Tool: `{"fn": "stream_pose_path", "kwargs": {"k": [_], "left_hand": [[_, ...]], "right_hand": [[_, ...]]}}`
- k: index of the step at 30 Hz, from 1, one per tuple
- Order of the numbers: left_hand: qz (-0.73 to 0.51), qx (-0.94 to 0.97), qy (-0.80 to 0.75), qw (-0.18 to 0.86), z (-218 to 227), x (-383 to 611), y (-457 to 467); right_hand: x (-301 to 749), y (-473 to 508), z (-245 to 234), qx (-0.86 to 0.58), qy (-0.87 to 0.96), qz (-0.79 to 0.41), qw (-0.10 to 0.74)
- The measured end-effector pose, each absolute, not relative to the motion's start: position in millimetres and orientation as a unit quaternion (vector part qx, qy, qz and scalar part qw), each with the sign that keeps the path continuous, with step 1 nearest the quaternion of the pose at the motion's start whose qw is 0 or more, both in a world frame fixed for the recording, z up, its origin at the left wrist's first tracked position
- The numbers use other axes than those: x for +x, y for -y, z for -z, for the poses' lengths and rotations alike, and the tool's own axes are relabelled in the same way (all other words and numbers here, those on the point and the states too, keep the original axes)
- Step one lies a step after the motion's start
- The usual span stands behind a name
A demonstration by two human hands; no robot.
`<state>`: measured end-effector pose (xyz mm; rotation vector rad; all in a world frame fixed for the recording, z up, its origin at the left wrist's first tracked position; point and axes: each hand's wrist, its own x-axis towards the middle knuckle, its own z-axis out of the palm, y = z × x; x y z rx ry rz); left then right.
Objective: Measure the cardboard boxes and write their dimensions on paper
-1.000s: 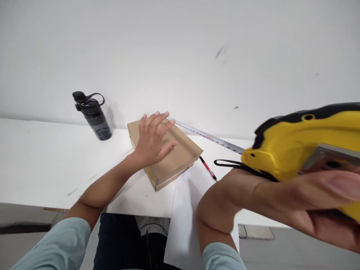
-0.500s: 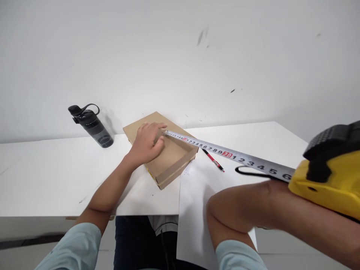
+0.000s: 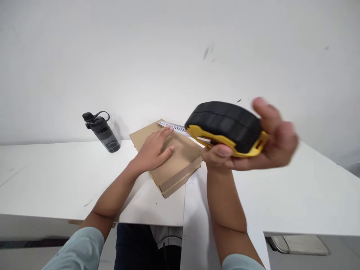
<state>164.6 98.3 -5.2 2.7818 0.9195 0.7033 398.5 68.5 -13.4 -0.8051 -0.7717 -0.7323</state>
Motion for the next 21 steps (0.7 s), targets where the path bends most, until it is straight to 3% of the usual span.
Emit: {"fn": "stream_pose_path", "kwargs": {"k": [3,7,12,21], "left_hand": [[-0.224,0.928,-0.291,0.07,6.9,164.7,-100.8],[-0.216,0.928,-0.292,0.079,6.8,164.7,-101.7],[-0.2,0.929,-0.298,0.088,6.0,164.6,-100.0],[-0.192,0.928,-0.305,0.09,3.2,161.8,-95.7]], "right_hand": [[386.3,-78.4,25.2,-0.324,0.378,0.448,0.743],[381.2,-79.3,32.2,-0.389,0.413,0.418,0.709],[370.4,-69.7,3.6,-0.314,0.423,0.462,0.713],[362.5,-79.2,11.3,-0.414,0.458,0.355,0.702]]}}
